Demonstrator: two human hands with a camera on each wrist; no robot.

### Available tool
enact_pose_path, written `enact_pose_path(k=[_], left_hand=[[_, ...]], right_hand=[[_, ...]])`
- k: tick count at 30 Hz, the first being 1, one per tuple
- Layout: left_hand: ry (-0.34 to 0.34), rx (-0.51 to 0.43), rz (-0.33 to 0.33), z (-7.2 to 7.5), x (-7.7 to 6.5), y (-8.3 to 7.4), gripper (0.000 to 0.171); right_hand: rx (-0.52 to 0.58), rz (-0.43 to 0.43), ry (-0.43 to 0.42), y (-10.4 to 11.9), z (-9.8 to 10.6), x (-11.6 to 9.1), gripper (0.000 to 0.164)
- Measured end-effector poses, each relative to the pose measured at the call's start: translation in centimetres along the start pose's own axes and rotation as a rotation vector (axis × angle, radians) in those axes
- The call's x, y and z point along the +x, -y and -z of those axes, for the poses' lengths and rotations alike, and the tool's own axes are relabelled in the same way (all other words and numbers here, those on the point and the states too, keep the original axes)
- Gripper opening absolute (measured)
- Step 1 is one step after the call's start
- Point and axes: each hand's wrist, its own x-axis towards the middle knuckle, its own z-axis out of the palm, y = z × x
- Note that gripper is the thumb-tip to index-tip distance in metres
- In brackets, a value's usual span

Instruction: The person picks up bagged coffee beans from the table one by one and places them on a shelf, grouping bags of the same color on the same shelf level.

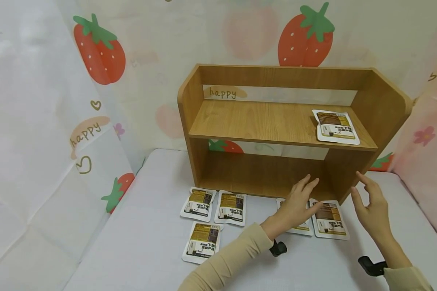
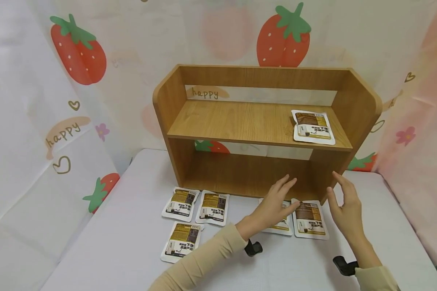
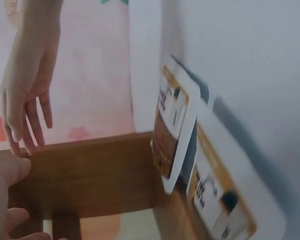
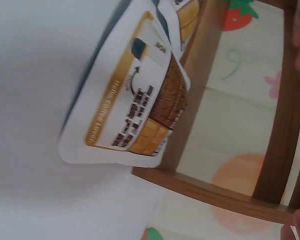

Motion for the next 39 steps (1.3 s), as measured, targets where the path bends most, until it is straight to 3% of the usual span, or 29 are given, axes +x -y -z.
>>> enact_pose_path(k=[9, 19, 28, 32, 39], left_hand=[[0.09, -0.119, 0.088, -1.6, -0.6, 0.1, 0.06], [0.094, -0.16, 0.137, -3.0, -0.7, 0.4, 0.06], [0.136, -0.181, 0.199, -4.0, -0.8, 0.1, 0.062], [0.136, -0.179, 0.21, -4.4, -0.9, 0.1, 0.061], [0.128, -0.181, 0.254, -5.2, -0.9, 0.1, 0.06]], right_hand=[[0.005, -0.173, 0.075, -0.8, 0.0, -1.4, 0.042], [-0.04, -0.308, 0.397, -2.4, 0.7, -3.2, 0.045], [-0.017, -0.47, 0.537, -3.4, 1.0, -3.6, 0.053], [-0.014, -0.486, 0.572, -3.8, 1.3, -3.9, 0.054], [-0.039, -0.433, 0.614, -4.5, 1.4, -4.7, 0.05]])
